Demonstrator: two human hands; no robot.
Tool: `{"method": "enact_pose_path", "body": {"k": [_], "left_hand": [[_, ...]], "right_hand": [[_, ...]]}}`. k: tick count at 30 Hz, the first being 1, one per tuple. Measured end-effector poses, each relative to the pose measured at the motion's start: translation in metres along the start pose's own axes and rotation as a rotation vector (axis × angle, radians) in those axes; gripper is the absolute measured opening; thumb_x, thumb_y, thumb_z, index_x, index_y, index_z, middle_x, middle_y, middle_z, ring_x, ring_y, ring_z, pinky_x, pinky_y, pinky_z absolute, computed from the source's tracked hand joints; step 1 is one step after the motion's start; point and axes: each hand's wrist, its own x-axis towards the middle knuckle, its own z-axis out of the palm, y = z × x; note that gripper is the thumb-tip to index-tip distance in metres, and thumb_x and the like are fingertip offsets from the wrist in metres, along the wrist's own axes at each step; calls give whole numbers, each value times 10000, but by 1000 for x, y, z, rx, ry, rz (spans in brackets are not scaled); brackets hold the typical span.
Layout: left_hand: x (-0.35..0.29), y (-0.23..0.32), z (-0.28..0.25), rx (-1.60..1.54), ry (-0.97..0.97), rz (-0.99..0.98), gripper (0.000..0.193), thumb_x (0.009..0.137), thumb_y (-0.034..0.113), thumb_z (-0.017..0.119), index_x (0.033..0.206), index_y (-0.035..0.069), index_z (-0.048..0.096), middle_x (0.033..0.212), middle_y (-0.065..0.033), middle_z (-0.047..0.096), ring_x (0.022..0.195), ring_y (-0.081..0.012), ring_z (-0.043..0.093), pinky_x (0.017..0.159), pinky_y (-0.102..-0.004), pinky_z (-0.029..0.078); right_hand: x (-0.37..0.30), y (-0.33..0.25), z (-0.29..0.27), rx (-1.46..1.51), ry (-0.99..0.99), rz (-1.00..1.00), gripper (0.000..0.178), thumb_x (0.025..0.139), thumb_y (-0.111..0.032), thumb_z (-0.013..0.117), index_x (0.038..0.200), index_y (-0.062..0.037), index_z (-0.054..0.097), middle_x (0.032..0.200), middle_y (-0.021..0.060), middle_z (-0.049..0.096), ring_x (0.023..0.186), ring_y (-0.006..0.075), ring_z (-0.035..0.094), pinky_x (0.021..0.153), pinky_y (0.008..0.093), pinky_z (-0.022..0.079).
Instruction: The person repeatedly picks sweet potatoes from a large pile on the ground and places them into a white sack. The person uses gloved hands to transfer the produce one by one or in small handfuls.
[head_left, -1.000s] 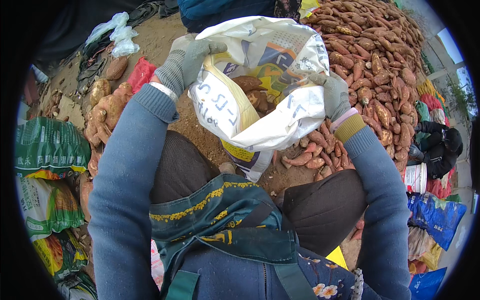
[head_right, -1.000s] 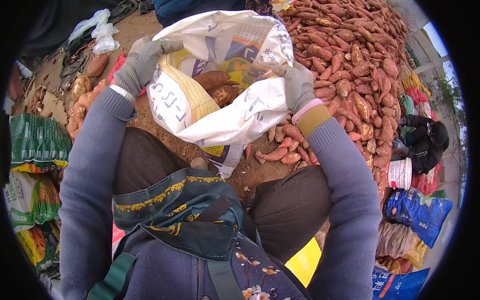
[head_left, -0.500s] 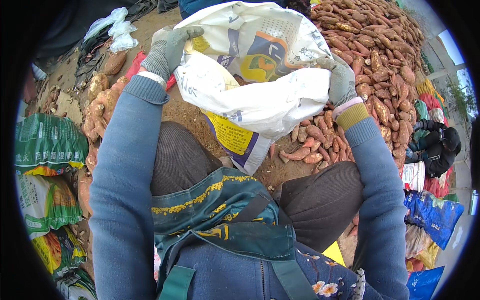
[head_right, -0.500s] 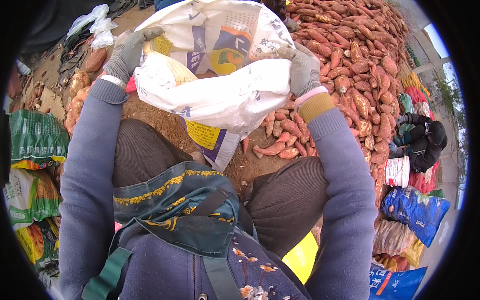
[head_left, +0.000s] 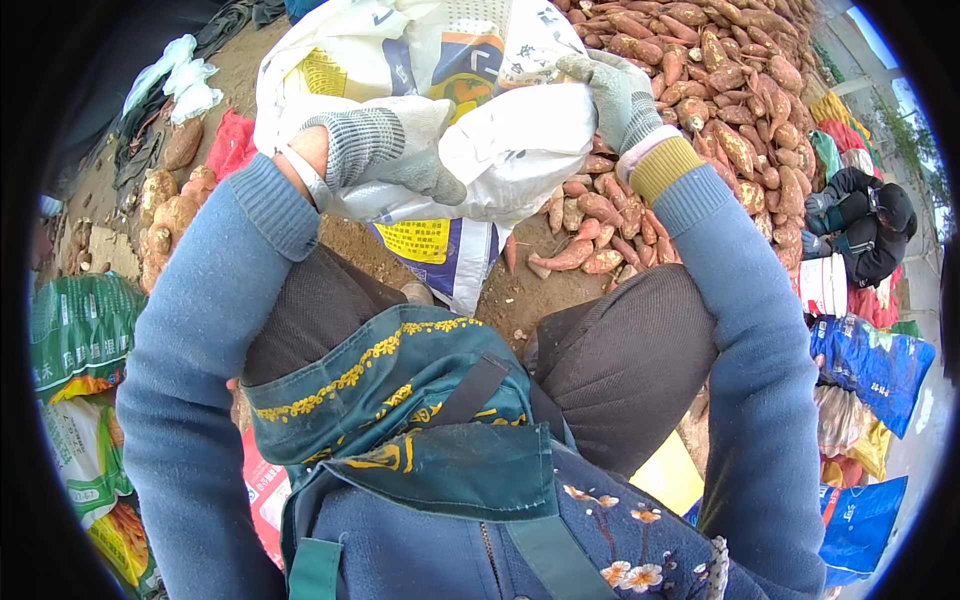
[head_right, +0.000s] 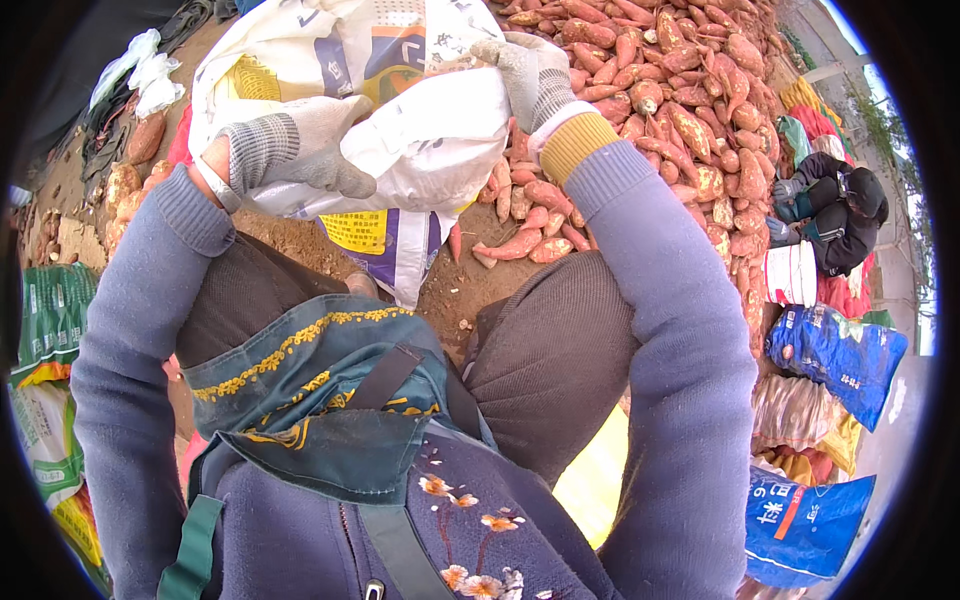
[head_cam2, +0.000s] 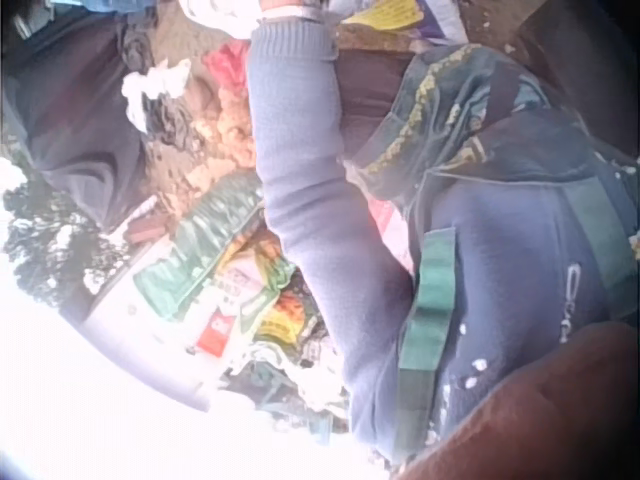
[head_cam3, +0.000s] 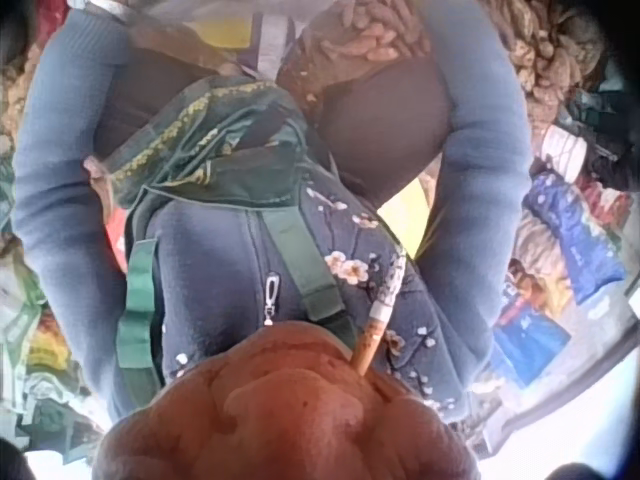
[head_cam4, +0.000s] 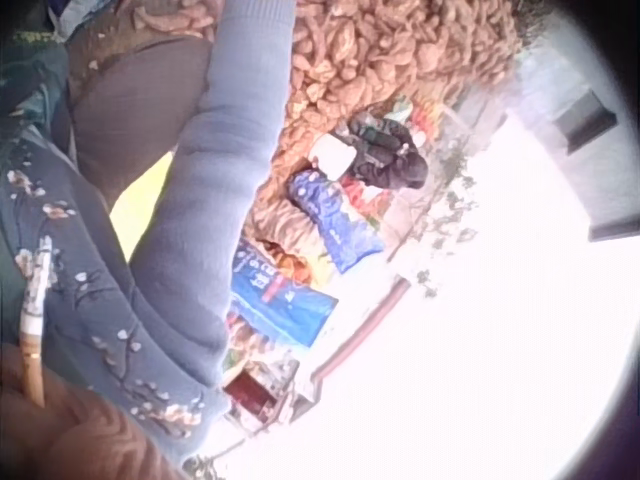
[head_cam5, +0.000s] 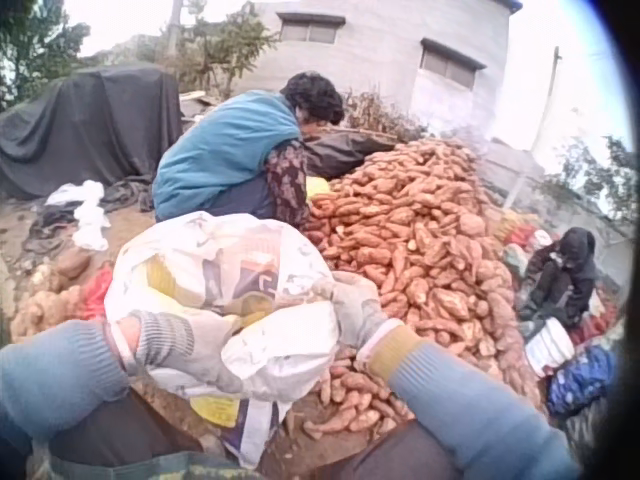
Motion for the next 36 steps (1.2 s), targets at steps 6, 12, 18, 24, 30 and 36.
{"method": "enact_pose_path", "body": {"k": [6, 12, 18, 24, 30, 36], "left_hand": [[-13, -12, -29, -764, 161, -19, 554, 849, 145, 803, 1342, -36, 627, 1155, -178, 736, 1018, -226, 730, 932, -326, 582], [-29, -49, -44, -864, 264, 4, 608, 800, 176, 829, 1314, -82, 632, 1127, -160, 735, 921, -202, 742, 883, -315, 603], [-15, -43, -35, -810, 293, -177, 608, 755, 163, 873, 1267, -81, 655, 1097, -161, 744, 906, -205, 742, 859, -331, 607], [-4, -27, -38, -846, 226, -302, 737, 656, 104, 937, 1298, -81, 628, 1158, -164, 739, 1024, -224, 722, 980, -352, 563], [2, -22, -36, -799, 225, -304, 737, 646, 115, 931, 1291, -84, 634, 1130, -178, 751, 1011, -248, 733, 956, -369, 568], [13, -18, -37, -796, 154, -295, 733, 662, 148, 951, 1282, -88, 638, 1112, -161, 754, 987, -219, 726, 934, -362, 567]], "right_hand": [[25, -8, -59, 243, -267, -26, 524, 1074, -384, 532, 1500, -82, 483, 1439, 181, 561, 1208, 246, 640, 972, 374, 585], [-28, 87, -95, -67, 88, 333, 500, 1008, -382, 665, 1400, -81, 591, 1180, 108, 720, 929, 202, 713, 749, 333, 585], [-109, 248, 11, -1089, -455, 662, 859, 898, -571, 642, 1578, -134, 351, 1328, 203, 668, 1262, 336, 636, 1060, 443, 489], [-94, 249, 12, -1103, -477, 690, 702, 917, -421, 646, 1508, -137, 397, 1372, 190, 629, 1250, 321, 637, 1037, 481, 499], [-41, 221, -35, -1395, -432, 353, 625, 894, -422, 691, 1409, -133, 487, 1456, 183, 521, 1335, 352, 549, 1068, 519, 446], [10, 256, -11, -1470, -402, 546, 904, 821, -589, 763, 1513, -147, 385, 1582, 343, 307, 1351, 455, 494, 1074, 541, 420]]}}
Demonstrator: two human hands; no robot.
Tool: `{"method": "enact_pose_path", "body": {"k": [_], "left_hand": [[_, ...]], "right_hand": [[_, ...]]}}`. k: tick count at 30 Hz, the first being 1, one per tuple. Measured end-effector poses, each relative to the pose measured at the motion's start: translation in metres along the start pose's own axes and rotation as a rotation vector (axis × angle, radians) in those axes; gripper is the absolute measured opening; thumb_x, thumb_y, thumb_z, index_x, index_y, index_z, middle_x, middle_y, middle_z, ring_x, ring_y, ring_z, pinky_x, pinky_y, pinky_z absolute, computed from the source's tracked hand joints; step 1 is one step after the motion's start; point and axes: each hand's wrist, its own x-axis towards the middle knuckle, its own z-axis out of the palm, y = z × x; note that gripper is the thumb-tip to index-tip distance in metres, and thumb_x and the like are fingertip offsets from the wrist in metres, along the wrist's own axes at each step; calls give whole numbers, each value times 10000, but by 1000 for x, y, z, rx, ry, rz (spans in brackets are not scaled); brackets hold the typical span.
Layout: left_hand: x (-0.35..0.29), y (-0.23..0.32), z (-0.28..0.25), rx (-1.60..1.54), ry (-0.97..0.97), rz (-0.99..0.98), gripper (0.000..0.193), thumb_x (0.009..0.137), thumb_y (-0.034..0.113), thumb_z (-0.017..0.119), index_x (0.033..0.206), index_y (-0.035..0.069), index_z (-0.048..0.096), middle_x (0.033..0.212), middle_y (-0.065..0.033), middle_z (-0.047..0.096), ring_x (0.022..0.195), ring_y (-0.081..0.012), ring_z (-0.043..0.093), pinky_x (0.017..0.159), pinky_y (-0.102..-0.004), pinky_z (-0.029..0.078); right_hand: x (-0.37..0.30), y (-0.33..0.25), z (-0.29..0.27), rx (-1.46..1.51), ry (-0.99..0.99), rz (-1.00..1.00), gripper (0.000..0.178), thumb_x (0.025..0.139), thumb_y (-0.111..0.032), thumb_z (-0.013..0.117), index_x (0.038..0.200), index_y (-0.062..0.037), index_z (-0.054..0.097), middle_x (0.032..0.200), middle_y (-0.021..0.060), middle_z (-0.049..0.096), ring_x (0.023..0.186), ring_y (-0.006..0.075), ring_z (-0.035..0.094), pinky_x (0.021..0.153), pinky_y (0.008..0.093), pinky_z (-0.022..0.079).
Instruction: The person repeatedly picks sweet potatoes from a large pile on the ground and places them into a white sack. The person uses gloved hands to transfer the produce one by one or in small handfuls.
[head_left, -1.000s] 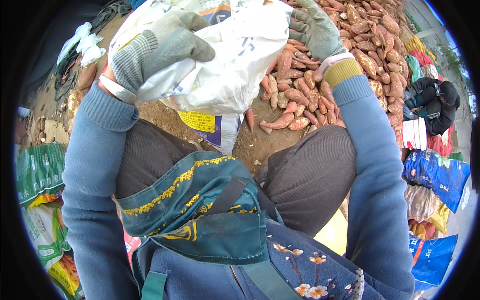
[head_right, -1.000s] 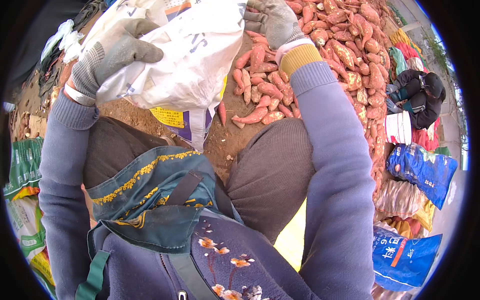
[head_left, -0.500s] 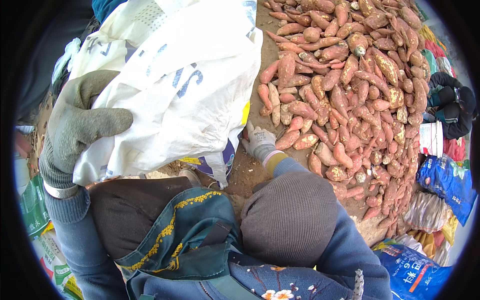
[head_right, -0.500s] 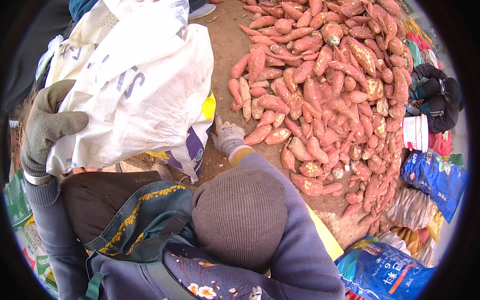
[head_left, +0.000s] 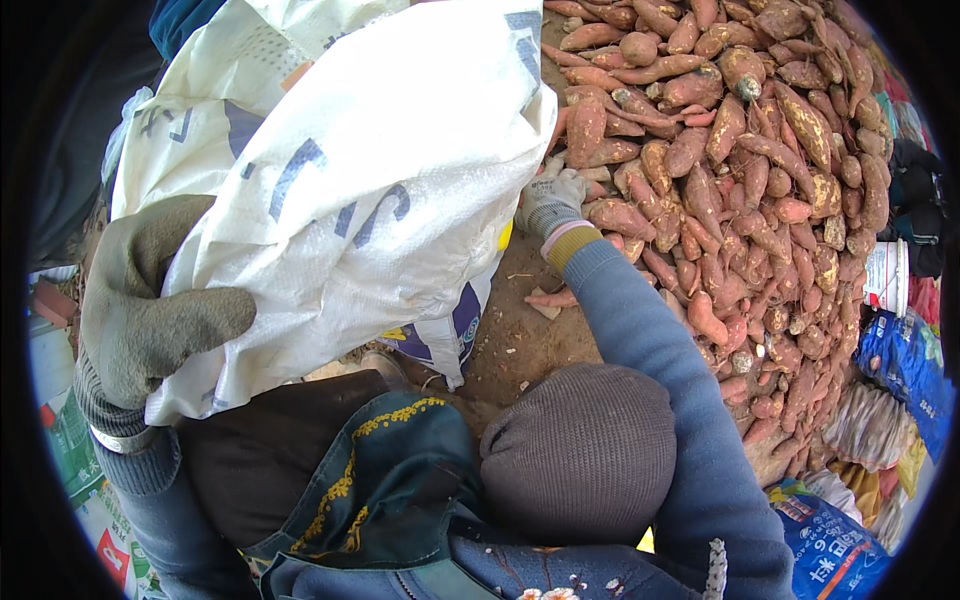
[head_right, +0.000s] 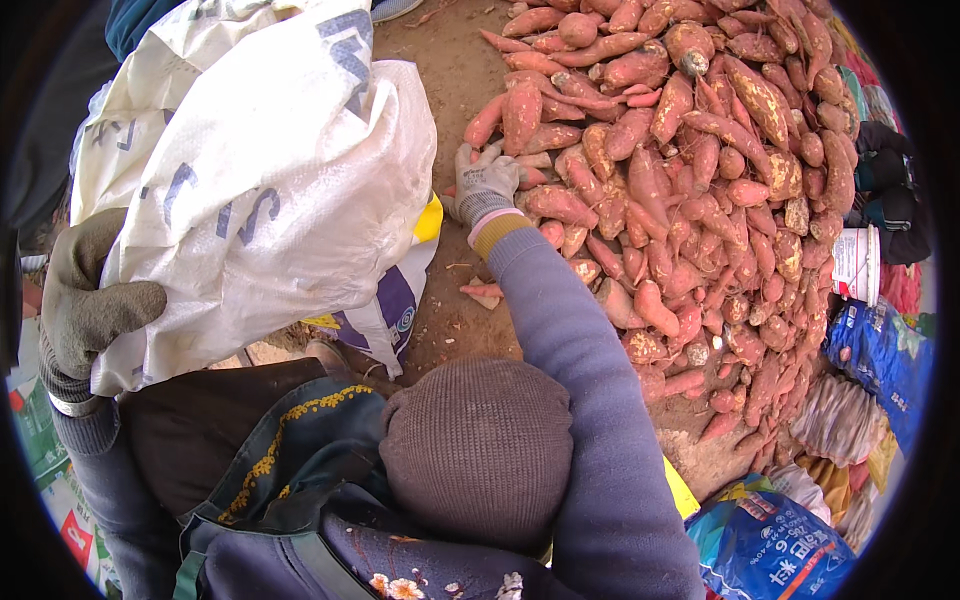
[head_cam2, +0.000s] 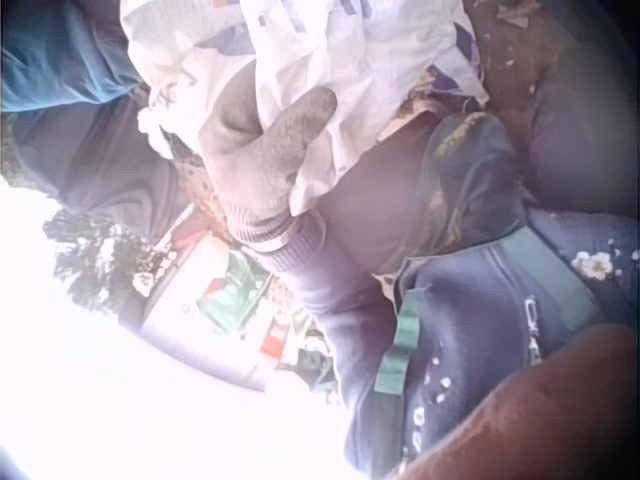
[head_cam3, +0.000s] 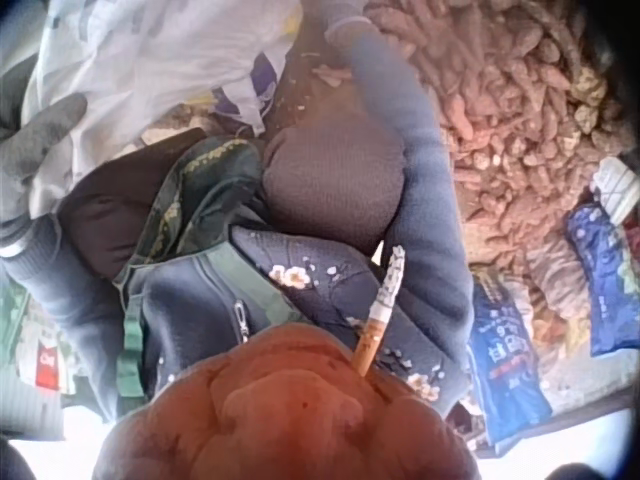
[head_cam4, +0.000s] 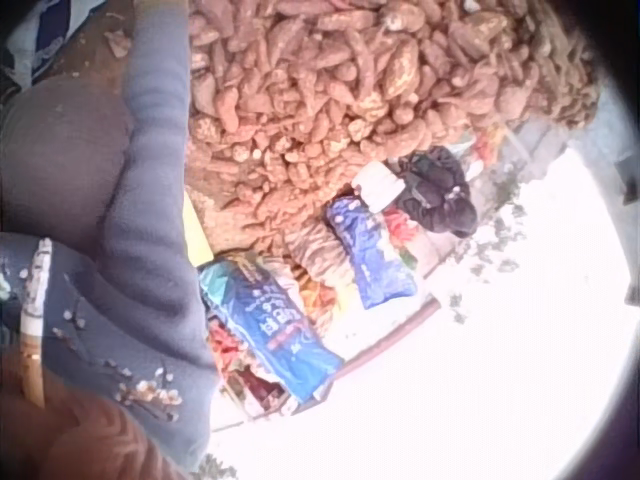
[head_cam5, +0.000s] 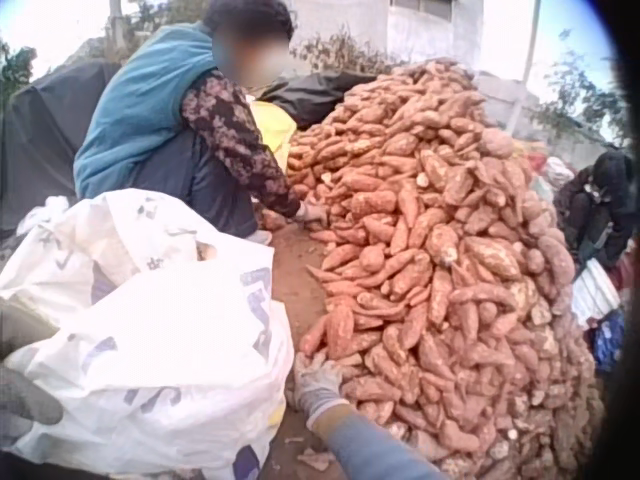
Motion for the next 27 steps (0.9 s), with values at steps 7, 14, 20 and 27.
{"method": "enact_pose_path", "body": {"k": [7, 14, 20, 27], "left_hand": [[-5, -8, 0, 36, -31, -1, 756, 685, 199, 967, 1298, -82, 626, 1132, -160, 746, 1016, -215, 716, 951, -358, 564], [-3, -8, -1, 76, -60, -25, 745, 679, 154, 942, 1307, -86, 621, 1162, -128, 744, 1044, -191, 699, 974, -348, 533], [-4, -12, -1, 89, -60, 59, 729, 669, 188, 964, 1272, -78, 653, 1120, -166, 753, 991, -231, 729, 953, -369, 565], [-4, -13, -4, 66, -87, -7, 793, 657, 190, 953, 1322, -80, 615, 1196, -164, 730, 1076, -232, 699, 995, -376, 531]], "right_hand": [[-6, 12, 5, -80, -27, -149, 818, 817, -587, 763, 1500, -257, 456, 1591, 320, 303, 1359, 458, 485, 1058, 522, 444], [10, 13, 18, -78, 22, -190, 757, 823, -647, 717, 1436, -225, 573, 1571, 231, 373, 1387, 403, 482, 1117, 510, 380], [5, 7, 24, 16, 9, -118, 636, 860, -610, 672, 1371, -234, 642, 1620, 121, 348, 1407, 390, 452, 1129, 496, 376], [-51, 6, 39, 83, 99, -202, 843, 764, -429, 830, 1519, -317, 471, 1692, 133, 185, 1413, 440, 407, 1118, 521, 403]]}}
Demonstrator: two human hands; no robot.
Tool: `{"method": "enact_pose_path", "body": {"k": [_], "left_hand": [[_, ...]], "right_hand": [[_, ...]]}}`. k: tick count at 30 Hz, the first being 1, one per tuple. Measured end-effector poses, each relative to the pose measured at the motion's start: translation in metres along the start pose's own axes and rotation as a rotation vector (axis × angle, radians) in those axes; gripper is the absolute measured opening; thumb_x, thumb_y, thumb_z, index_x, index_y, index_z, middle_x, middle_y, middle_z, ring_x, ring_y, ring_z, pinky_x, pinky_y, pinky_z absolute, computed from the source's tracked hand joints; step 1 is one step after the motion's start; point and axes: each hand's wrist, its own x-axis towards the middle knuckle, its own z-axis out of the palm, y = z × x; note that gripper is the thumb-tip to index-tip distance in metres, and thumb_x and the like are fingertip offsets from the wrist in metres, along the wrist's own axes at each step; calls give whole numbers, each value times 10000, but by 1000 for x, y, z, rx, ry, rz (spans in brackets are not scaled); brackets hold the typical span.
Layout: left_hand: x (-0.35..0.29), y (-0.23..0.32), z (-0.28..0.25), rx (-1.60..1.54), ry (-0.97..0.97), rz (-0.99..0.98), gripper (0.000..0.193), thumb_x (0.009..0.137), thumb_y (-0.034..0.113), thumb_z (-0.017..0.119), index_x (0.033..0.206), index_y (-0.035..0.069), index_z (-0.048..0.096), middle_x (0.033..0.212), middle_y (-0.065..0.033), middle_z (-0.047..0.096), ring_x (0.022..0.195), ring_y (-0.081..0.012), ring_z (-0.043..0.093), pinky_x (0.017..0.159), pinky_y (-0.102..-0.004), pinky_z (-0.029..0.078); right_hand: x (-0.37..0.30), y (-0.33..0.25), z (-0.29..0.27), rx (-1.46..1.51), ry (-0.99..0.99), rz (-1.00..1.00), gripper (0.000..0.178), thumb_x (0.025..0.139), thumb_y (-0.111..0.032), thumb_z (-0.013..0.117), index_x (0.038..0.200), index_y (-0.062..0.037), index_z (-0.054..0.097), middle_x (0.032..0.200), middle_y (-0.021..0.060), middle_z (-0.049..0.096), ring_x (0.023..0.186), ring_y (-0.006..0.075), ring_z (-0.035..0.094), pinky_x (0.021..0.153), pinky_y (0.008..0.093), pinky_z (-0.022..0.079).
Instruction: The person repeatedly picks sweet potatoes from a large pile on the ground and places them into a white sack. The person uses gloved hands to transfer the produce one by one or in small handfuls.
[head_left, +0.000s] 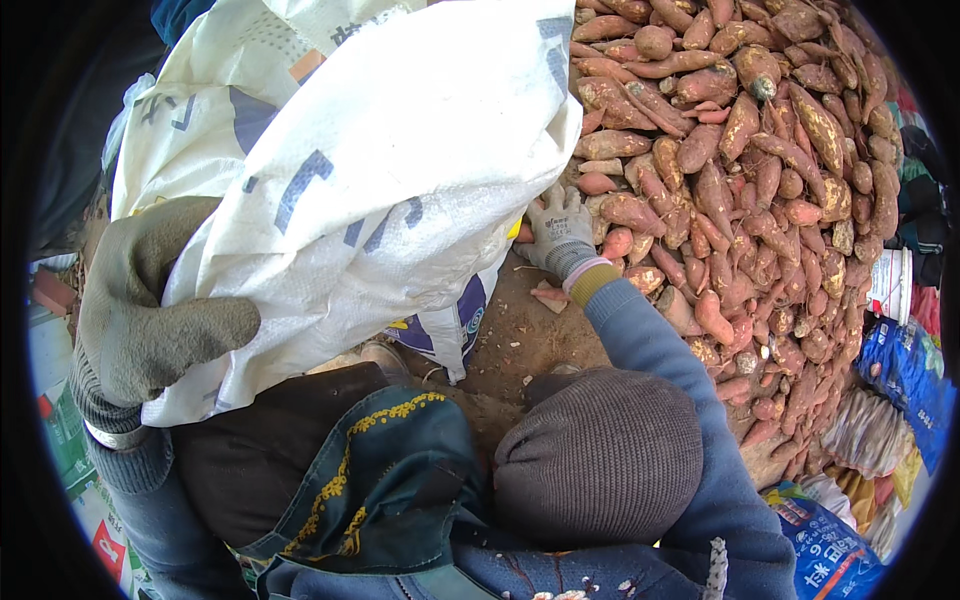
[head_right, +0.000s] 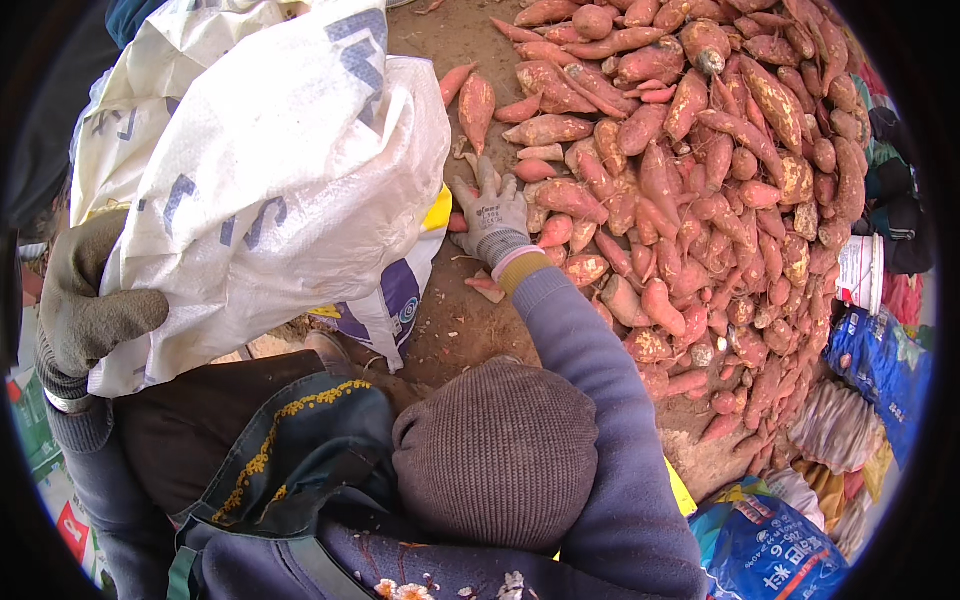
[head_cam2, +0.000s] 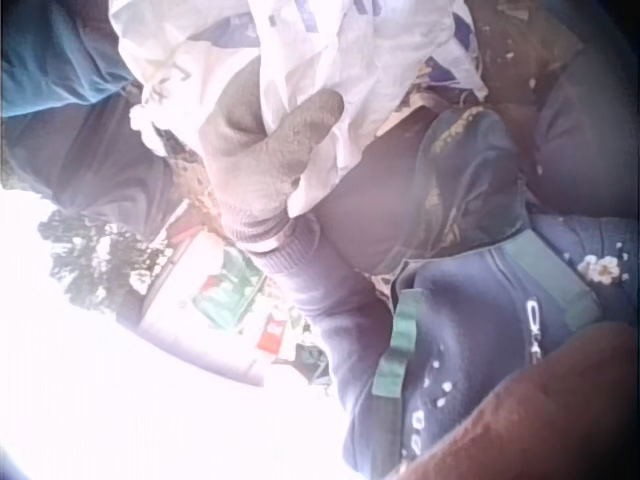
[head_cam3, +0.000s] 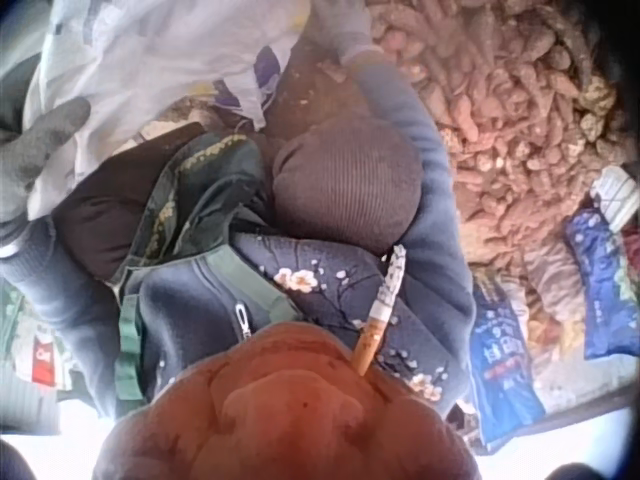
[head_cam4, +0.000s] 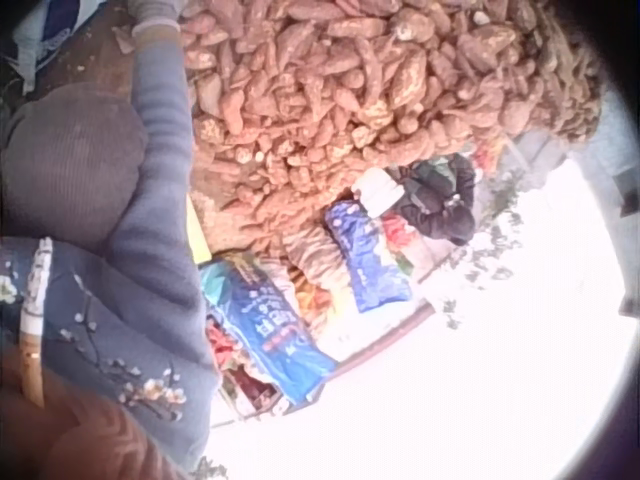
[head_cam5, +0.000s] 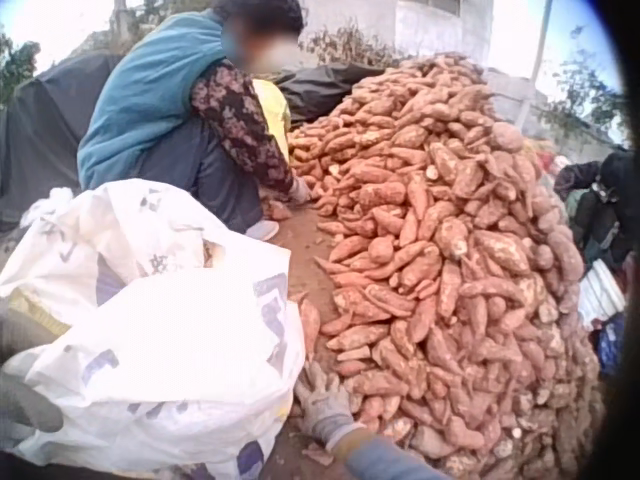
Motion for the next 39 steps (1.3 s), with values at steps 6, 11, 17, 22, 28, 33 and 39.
{"method": "enact_pose_path", "body": {"k": [6, 11, 17, 22, 28, 33, 39], "left_hand": [[0, -3, 4, 25, 36, 23, 805, 653, 243, 983, 1299, -79, 626, 1139, -185, 743, 1009, -248, 729, 950, -383, 570], [-2, -3, 5, 58, 8, 63, 738, 699, 228, 962, 1294, -66, 640, 1128, -168, 748, 992, -233, 725, 937, -372, 567], [-5, 4, 6, 113, 0, 3, 721, 717, 160, 923, 1320, -87, 616, 1186, -146, 735, 1061, -201, 691, 1006, -354, 518], [-5, -2, 4, 80, -54, 49, 729, 727, 193, 928, 1322, -90, 617, 1182, -145, 732, 1034, -192, 689, 974, -338, 525], [-3, -7, 3, 173, -25, 63, 735, 741, 209, 926, 1336, -84, 608, 1193, -144, 726, 1039, -190, 681, 964, -332, 528], [-1, -2, 7, 237, -48, 169, 721, 754, 243, 926, 1330, -67, 625, 1175, -160, 727, 1033, -211, 696, 963, -344, 543], [-9, 6, 12, 284, -46, 104, 702, 767, 209, 914, 1338, -76, 623, 1169, -153, 727, 1020, -185, 684, 959, -333, 537]], "right_hand": [[8, 4, 9, -8, -55, 19, 722, 852, -216, 758, 1506, -284, 458, 1683, 153, 165, 1332, 432, 484, 1050, 511, 478], [-14, 2, 15, -51, -101, -16, 861, 841, -175, 753, 1592, -287, 347, 1698, 129, 138, 1320, 430, 492, 1066, 488, 484], [-20, -4, 3, 5, -209, 93, 802, 873, -129, 741, 1569, -261, 365, 1703, 126, 118, 1330, 432, 502, 1106, 488, 471], [-30, 3, 2, 102, -165, 141, 777, 800, -152, 798, 1488, -227, 444, 1686, 123, 167, 1348, 422, 509, 1103, 506, 467], [-67, 56, 7, 867, 288, 300, 507, 769, -94, 776, 1263, -72, 663, 1200, 97, 684, 1097, 232, 674, 913, 371, 566], [-94, 87, 14, 1485, 212, 352, 406, 786, 36, 708, 1186, -13, 660, 1037, 66, 712, 803, 190, 677, 618, 308, 547], [-130, 69, -39, 1899, 477, 184, 392, 846, 5, 666, 1237, 13, 633, 1093, 116, 725, 843, 254, 728, 609, 352, 607]]}}
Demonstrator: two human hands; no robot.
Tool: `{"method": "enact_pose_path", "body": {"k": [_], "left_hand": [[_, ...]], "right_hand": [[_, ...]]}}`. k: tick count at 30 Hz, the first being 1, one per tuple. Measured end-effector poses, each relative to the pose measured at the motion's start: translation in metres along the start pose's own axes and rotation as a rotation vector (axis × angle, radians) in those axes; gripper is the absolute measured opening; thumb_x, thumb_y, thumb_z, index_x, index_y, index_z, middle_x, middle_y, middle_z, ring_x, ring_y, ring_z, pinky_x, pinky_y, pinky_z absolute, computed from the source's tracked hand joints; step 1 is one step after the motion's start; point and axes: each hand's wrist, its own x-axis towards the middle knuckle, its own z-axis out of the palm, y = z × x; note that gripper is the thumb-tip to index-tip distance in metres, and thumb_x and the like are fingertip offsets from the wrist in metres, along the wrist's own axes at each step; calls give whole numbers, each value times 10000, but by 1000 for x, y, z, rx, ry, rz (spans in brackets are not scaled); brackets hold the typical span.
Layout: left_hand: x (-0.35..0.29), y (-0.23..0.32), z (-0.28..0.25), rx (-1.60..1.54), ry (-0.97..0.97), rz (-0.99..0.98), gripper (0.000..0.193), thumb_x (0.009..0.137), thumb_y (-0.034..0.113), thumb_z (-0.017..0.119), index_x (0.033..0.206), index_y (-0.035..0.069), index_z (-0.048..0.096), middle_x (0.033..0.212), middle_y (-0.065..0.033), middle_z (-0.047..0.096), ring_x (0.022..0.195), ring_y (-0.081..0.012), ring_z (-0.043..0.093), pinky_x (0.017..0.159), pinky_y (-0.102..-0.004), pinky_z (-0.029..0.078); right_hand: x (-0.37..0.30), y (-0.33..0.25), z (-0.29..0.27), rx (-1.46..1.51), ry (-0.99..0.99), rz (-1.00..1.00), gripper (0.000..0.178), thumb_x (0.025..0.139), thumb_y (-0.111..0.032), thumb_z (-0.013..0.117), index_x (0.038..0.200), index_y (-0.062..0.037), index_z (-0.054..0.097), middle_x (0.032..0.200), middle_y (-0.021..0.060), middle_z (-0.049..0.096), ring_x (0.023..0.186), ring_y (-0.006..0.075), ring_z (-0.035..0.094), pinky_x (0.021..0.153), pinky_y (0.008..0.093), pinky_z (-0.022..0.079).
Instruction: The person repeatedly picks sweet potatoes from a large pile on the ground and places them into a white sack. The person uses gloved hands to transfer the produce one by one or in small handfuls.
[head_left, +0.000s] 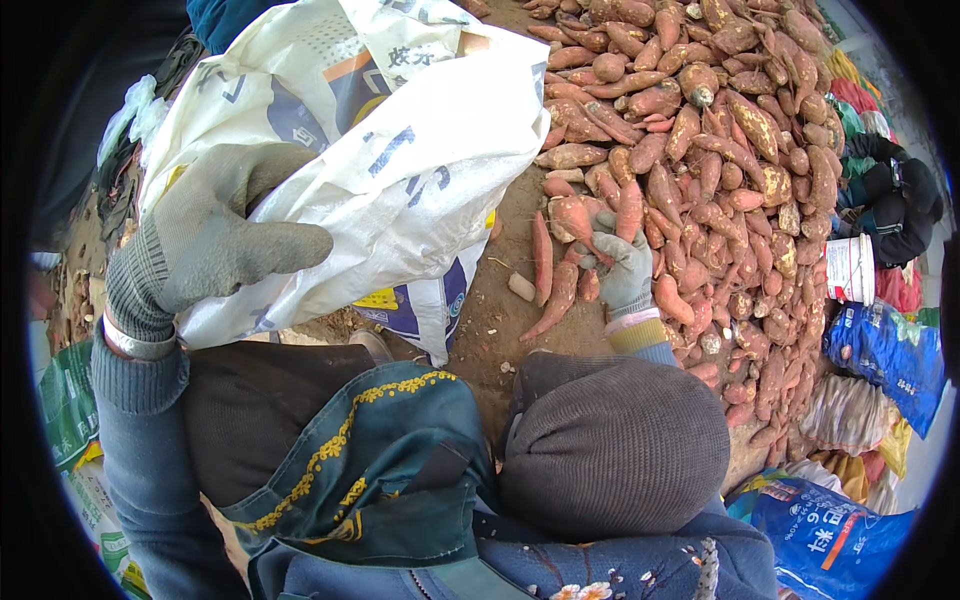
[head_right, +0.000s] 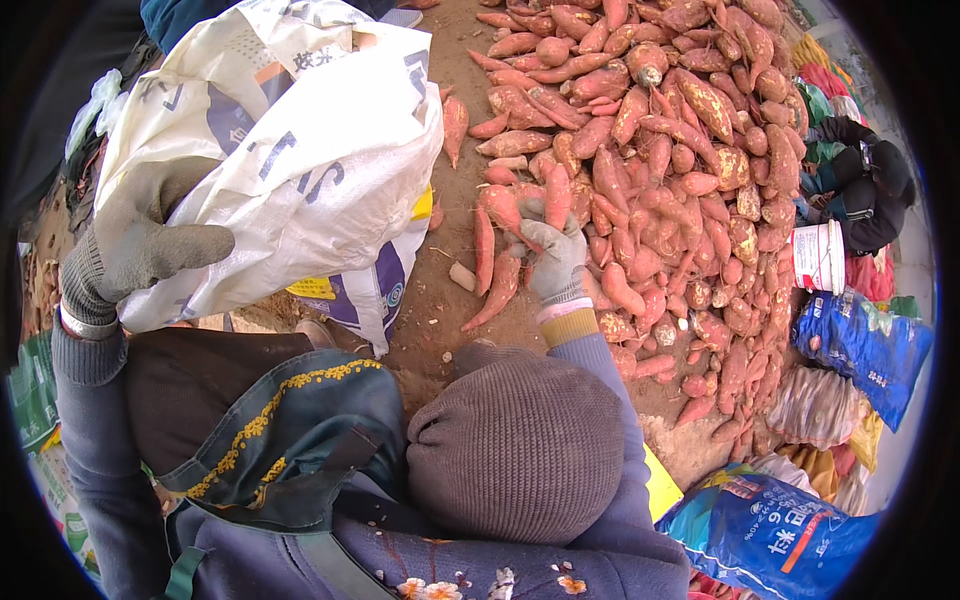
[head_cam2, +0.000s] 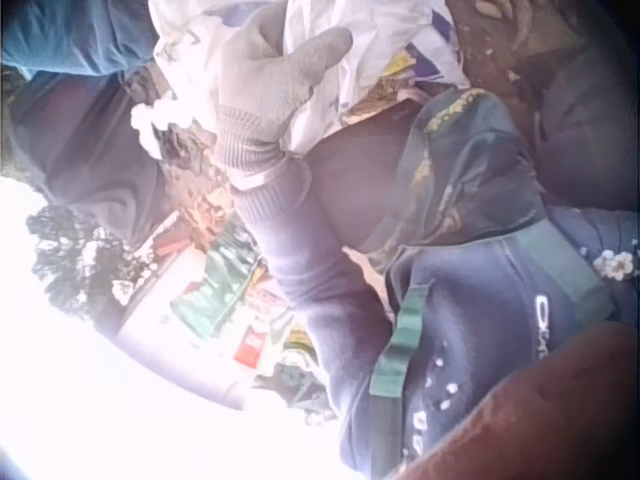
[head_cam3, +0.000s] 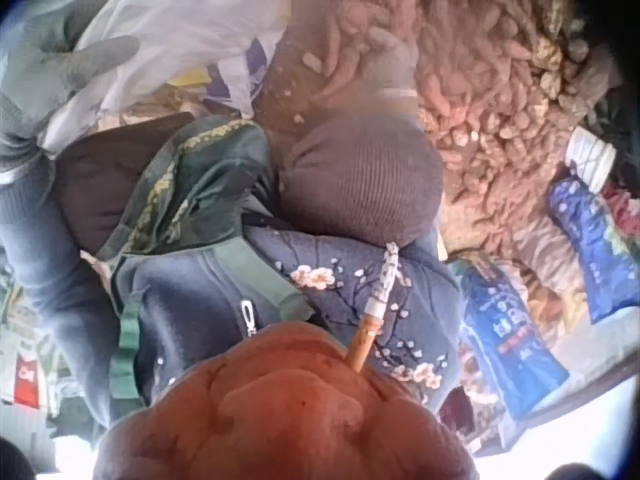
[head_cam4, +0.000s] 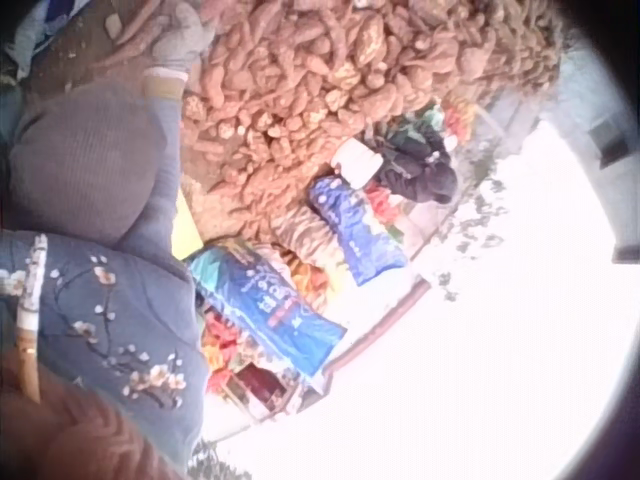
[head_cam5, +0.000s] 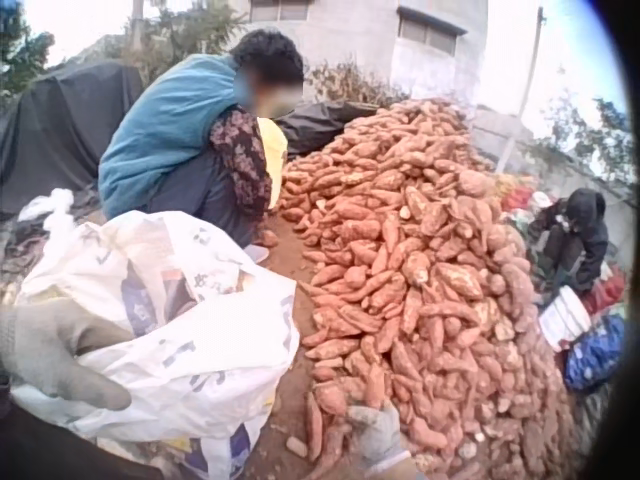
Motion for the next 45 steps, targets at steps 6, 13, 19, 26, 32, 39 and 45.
{"method": "enact_pose_path", "body": {"k": [6, 13, 19, 26, 32, 39, 45], "left_hand": [[5, 18, 12, 30, -122, 137, 601, 827, 203, 834, 1317, -80, 631, 1098, -150, 742, 964, -172, 700, 918, -299, 549], [-5, 10, 19, 32, -86, 152, 572, 875, 321, 781, 1331, 4, 645, 1103, -159, 747, 980, -238, 722, 913, -343, 562], [-8, 8, 15, 28, -126, 52, 520, 872, 190, 759, 1305, -67, 633, 941, -63, 715, 819, -95, 634, 760, -255, 514], [-8, 10, 6, 27, -132, 14, 416, 918, 141, 726, 1278, -52, 647, 887, -6, 678, 745, -39, 549, 664, -207, 451], [3, -5, 16, -14, 138, 321, 370, 1020, 205, 684, 1320, -6, 635, 1112, -83, 710, 950, -93, 632, 851, -232, 521], [8, 9, 14, 18, 532, 692, 419, 980, 179, 735, 1373, 79, 628, 1160, -108, 681, 984, -161, 714, 904, -297, 582], [-6, 34, 12, 91, 783, 937, 605, 921, 222, 770, 1453, 46, 543, 1297, -183, 637, 1107, -245, 699, 957, -356, 552]], "right_hand": [[-10, -163, 105, 27, -472, -745, 353, 918, -33, 629, 1259, 56, 647, 1178, 186, 729, 905, 243, 755, 651, 307, 634], [26, -214, 218, -311, -828, -749, 701, 877, -111, 826, 1474, 20, 483, 1374, 128, 604, 1137, 176, 635, 972, 318, 512], [71, -87, 121, -895, 177, -348, 421, 948, -420, 683, 1153, -57, 742, 1000, 133, 777, 922, 212, 745, 846, 397, 578], [56, 84, 41, -1934, -237, 421, 635, 888, -526, 699, 1355, -103, 628, 1351, 160, 671, 1231, 322, 655, 1074, 480, 477], [40, 40, 2, -940, -34, 165, 500, 836, -333, 800, 1206, -15, 692, 1074, 105, 750, 989, 236, 708, 876, 368, 565], [-40, -80, 32, 263, -404, -35, 693, 930, -361, 654, 1462, 33, 449, 1292, 258, 638, 929, 314, 712, 699, 387, 626], [-80, -205, 133, -447, -706, -180, 654, 899, -214, 752, 1433, 67, 500, 1147, 173, 707, 913, 174, 722, 740, 284, 597]]}}
